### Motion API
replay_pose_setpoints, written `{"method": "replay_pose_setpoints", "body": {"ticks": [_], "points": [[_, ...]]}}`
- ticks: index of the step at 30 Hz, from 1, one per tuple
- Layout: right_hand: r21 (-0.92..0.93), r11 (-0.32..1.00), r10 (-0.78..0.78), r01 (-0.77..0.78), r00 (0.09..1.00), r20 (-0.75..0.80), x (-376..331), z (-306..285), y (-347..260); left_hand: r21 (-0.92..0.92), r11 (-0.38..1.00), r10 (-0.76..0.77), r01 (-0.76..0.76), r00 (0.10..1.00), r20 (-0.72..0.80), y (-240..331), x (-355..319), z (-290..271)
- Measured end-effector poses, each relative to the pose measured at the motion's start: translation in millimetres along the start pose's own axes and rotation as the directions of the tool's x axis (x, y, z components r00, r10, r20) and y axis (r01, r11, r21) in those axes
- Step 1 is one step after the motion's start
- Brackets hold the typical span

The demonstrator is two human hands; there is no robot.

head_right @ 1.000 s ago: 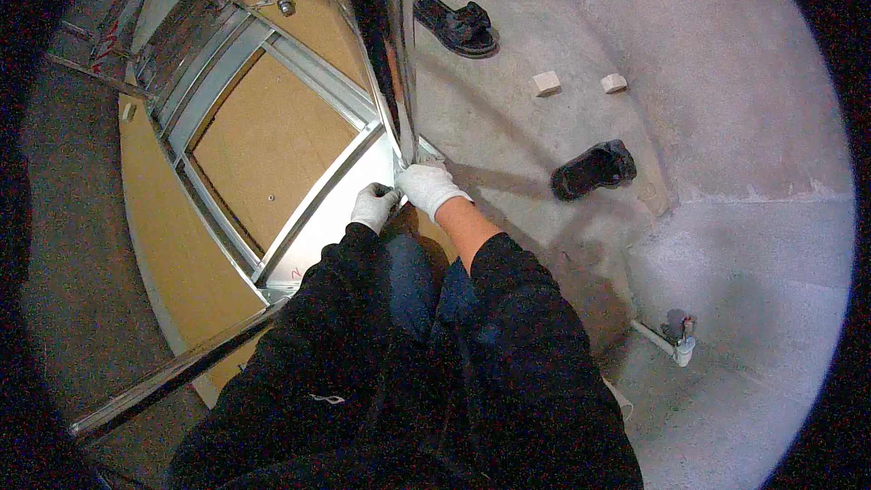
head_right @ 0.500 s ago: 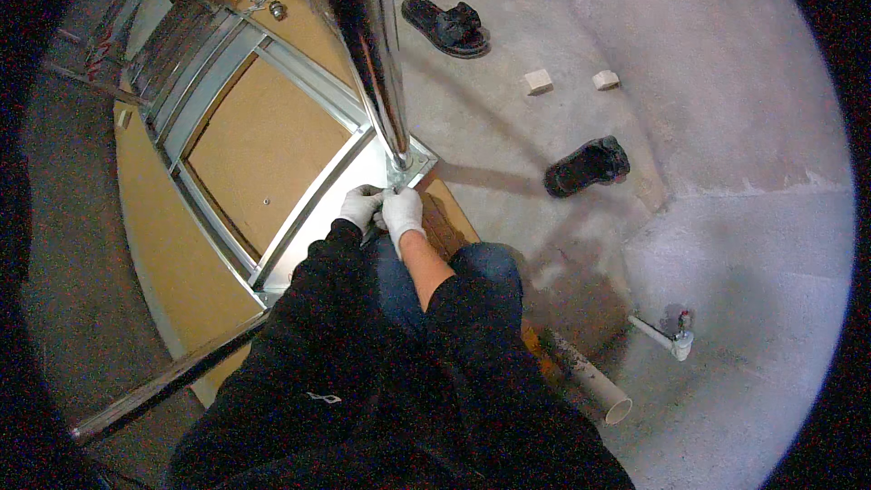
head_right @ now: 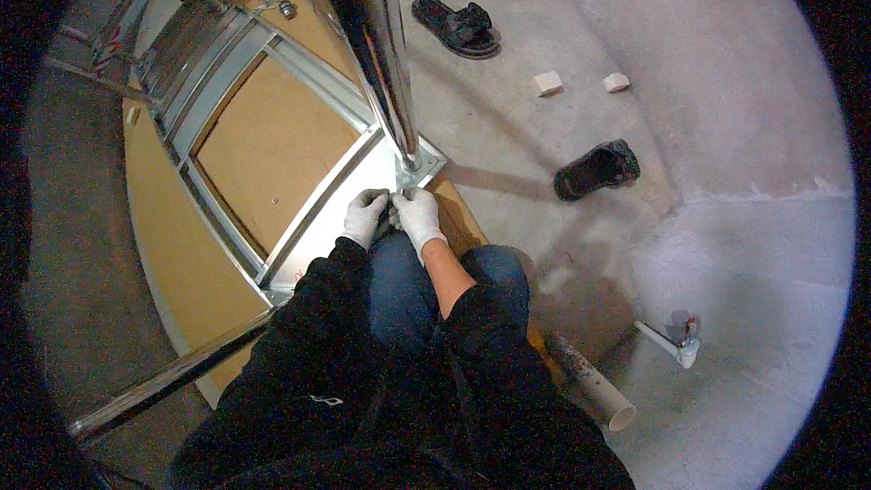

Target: The person sits on the floor and assembles a metal frame by inserting a vertical pole into a base and tightening it with a wrench. The person then moves to another section of the frame and continues tightening connections.

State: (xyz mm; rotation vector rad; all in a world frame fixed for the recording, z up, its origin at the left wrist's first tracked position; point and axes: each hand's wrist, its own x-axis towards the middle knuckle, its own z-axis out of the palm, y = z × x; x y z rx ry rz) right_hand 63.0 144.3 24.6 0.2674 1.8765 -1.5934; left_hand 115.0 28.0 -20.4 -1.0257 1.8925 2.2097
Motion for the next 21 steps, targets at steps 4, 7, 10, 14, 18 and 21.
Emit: {"method": "replay_pose_setpoints", "body": {"ticks": [4,7,10,14,18,21], "points": [[-0.345,0.935,-0.133,0.08,0.982,-0.133,16,1,8,0.17,0.981,0.089,-0.093,0.996,0.027,18,0,15],[-0.442,0.895,-0.111,0.062,0.99,-0.086,18,-6,5,0.385,0.898,0.216,-0.213,0.976,0.035,25,-10,16],[-0.386,0.921,0.051,-0.049,0.999,-0.005,17,-3,-4,0.453,0.864,0.238,-0.218,0.971,0.014,20,-22,9],[0.061,0.993,0.096,-0.101,0.993,0.075,21,-9,3,0.581,0.798,0.167,-0.161,0.985,0.043,35,-40,17],[0.007,0.985,0.174,-0.175,0.983,0.051,12,-7,-3,0.786,0.588,0.169,-0.19,0.979,0.111,34,-35,14],[-0.082,0.978,0.192,-0.19,0.981,0.017,4,-8,-10,0.841,0.491,0.2,-0.228,0.969,0.146,34,-35,16]]}}
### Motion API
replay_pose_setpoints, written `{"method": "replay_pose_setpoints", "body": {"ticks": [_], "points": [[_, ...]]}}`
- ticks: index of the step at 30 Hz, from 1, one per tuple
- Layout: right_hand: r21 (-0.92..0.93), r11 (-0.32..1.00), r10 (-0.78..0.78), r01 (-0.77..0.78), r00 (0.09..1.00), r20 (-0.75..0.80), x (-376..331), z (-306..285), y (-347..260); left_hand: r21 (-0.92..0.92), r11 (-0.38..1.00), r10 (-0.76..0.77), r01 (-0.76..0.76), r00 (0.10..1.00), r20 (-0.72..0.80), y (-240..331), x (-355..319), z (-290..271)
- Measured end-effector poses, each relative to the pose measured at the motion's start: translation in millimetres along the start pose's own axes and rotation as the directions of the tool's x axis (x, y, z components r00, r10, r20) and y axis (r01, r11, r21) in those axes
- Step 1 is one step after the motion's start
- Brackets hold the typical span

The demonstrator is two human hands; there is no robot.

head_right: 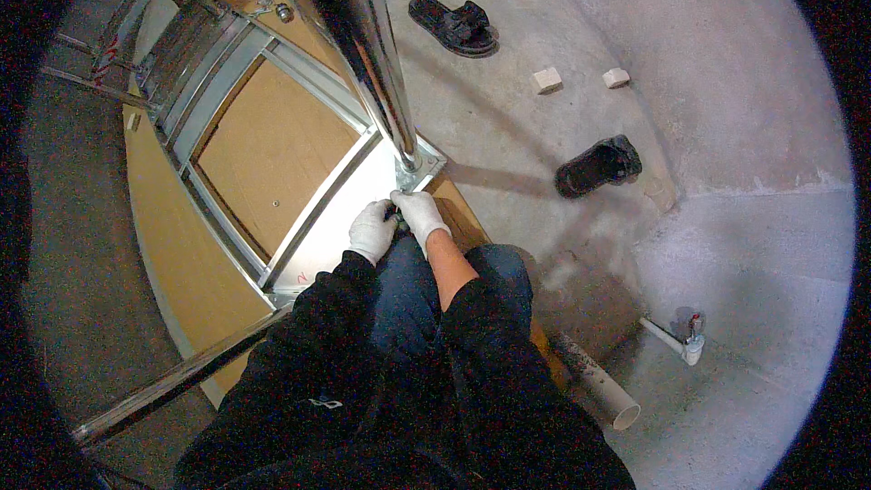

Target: The person sits on the floor and assembles a metal frame by inserting a vertical pole into a base and tightening it with a wrench. The person then moves to another section of the frame and continues tightening connections.

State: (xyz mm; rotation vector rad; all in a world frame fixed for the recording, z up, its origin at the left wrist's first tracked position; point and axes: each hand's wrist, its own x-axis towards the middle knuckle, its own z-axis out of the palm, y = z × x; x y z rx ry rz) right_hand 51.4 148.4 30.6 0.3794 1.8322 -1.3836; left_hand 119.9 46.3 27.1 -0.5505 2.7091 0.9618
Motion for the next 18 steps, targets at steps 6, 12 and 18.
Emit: {"method": "replay_pose_setpoints", "body": {"ticks": [6,12,18], "points": [[-0.657,0.735,-0.327,0.166,0.936,-0.129,-12,-8,-12,0.022,0.999,0.032,-0.031,0.998,-0.049,-1,-1,1],[-0.87,0.101,-0.677,0.483,0.674,0.295,-4,-19,-5,0.022,0.998,0.061,-0.06,0.997,-0.039,0,0,2],[-0.819,-0.188,-0.547,0.542,0.635,0.546,9,-18,-27,0.182,0.978,0.115,-0.104,0.992,-0.053,-1,5,-9]]}}
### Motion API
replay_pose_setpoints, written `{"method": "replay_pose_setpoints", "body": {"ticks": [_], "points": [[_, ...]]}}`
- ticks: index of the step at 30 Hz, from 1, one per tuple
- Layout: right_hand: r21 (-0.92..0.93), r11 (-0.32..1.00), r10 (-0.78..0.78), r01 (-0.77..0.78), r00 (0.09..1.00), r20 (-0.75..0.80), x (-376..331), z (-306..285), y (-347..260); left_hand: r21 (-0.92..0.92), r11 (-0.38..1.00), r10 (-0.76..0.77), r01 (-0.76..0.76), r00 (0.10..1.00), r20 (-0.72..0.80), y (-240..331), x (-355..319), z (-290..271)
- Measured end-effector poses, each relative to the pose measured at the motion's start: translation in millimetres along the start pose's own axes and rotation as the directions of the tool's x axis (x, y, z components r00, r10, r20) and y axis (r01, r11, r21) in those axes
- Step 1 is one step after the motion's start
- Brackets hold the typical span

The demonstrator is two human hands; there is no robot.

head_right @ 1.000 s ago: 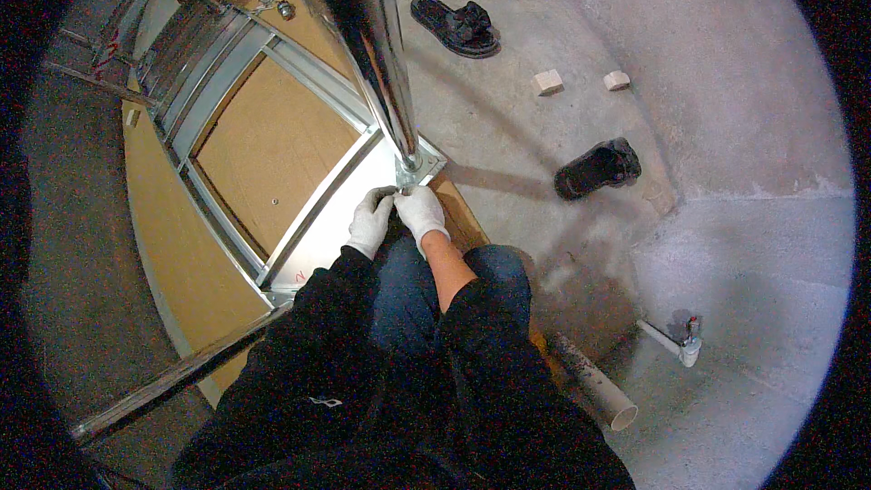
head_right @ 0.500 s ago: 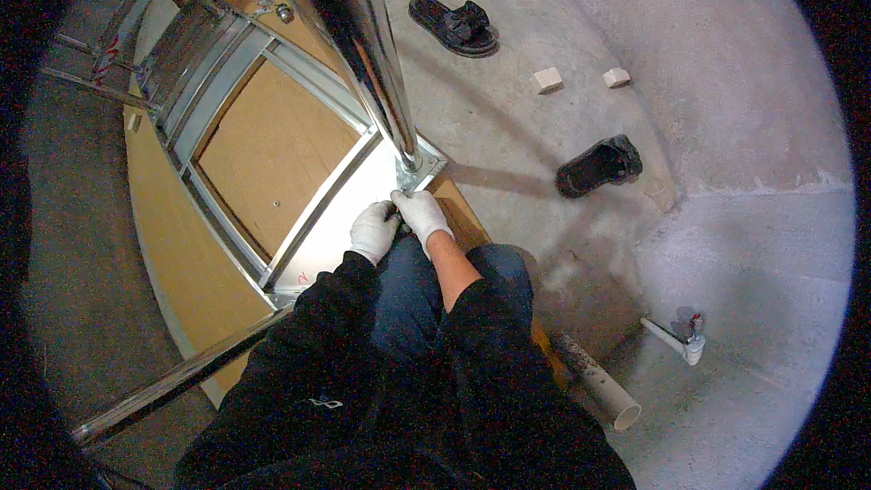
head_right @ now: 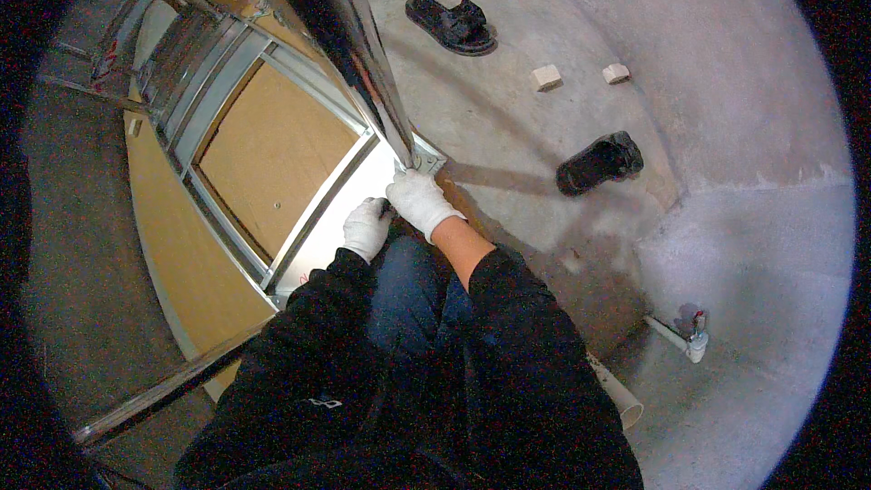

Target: The person sits on the floor and assembles a metal frame by inserting a vertical pole into a base and tightening it with a wrench. The person then moves to another section of the frame and continues tightening connections.

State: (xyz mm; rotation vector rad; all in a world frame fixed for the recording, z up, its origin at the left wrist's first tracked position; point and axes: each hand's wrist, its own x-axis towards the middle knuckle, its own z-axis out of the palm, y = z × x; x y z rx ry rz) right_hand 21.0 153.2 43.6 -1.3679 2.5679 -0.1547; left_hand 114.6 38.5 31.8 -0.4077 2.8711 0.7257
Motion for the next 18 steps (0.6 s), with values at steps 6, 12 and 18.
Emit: {"method": "replay_pose_setpoints", "body": {"ticks": [6,12,18], "points": [[0.056,0.971,0.231,-0.231,0.973,-0.001,18,-5,-22,0.285,0.926,0.256,-0.248,0.967,0.011,-27,42,-34],[0.314,0.709,0.641,-0.632,0.762,0.088,25,0,-32,0.411,0.816,0.427,-0.406,0.903,0.043,-13,85,-39],[0.408,0.659,0.698,-0.632,0.715,-0.021,25,16,-38,0.545,0.701,0.523,-0.46,0.851,0.045,-22,93,-22]]}}
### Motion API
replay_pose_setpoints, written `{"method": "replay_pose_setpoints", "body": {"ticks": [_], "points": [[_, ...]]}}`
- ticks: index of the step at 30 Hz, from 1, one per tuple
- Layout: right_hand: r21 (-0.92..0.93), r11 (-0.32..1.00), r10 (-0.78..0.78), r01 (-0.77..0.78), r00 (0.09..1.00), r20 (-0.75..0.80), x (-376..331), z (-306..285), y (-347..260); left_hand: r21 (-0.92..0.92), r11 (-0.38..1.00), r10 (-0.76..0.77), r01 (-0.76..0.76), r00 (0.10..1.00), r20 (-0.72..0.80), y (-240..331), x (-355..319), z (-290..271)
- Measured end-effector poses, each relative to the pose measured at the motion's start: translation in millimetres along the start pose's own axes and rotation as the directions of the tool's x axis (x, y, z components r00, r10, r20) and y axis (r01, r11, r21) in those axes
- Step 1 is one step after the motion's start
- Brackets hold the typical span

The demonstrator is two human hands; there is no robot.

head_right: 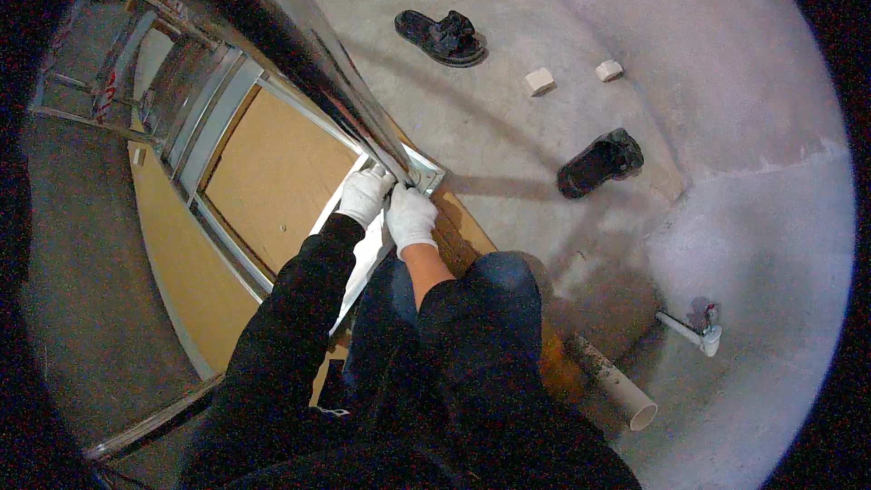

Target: The person sits on the floor and assembles a metal frame by inserting a vertical pole into a base and tightening it with a wrench. The person then moves to another section of the frame and continues tightening connections.

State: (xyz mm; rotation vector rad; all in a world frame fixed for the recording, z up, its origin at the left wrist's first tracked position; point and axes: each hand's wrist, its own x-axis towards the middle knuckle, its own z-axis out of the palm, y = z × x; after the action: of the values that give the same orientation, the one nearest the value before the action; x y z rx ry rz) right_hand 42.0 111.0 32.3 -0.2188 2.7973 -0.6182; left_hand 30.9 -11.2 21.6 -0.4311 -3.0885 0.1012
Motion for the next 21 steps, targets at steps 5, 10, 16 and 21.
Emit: {"method": "replay_pose_setpoints", "body": {"ticks": [5,10,16,21], "points": [[-0.003,0.983,-0.186,0.186,0.983,-0.013,-1,-3,28,-0.056,0.993,0.107,-0.103,0.992,0.074,4,-2,-21],[0.001,0.978,-0.209,0.209,0.978,0.002,-6,-8,29,0.049,0.99,0.133,-0.135,0.99,0.041,3,-2,-22],[0.143,0.989,-0.024,0.029,0.999,-0.038,-10,-11,13,0.041,0.975,0.221,-0.218,0.97,-0.103,-7,5,-17],[0.194,0.981,0.012,0.003,0.997,-0.078,-10,-13,21,0.024,0.982,0.189,-0.187,0.976,-0.108,-3,2,-32]]}}
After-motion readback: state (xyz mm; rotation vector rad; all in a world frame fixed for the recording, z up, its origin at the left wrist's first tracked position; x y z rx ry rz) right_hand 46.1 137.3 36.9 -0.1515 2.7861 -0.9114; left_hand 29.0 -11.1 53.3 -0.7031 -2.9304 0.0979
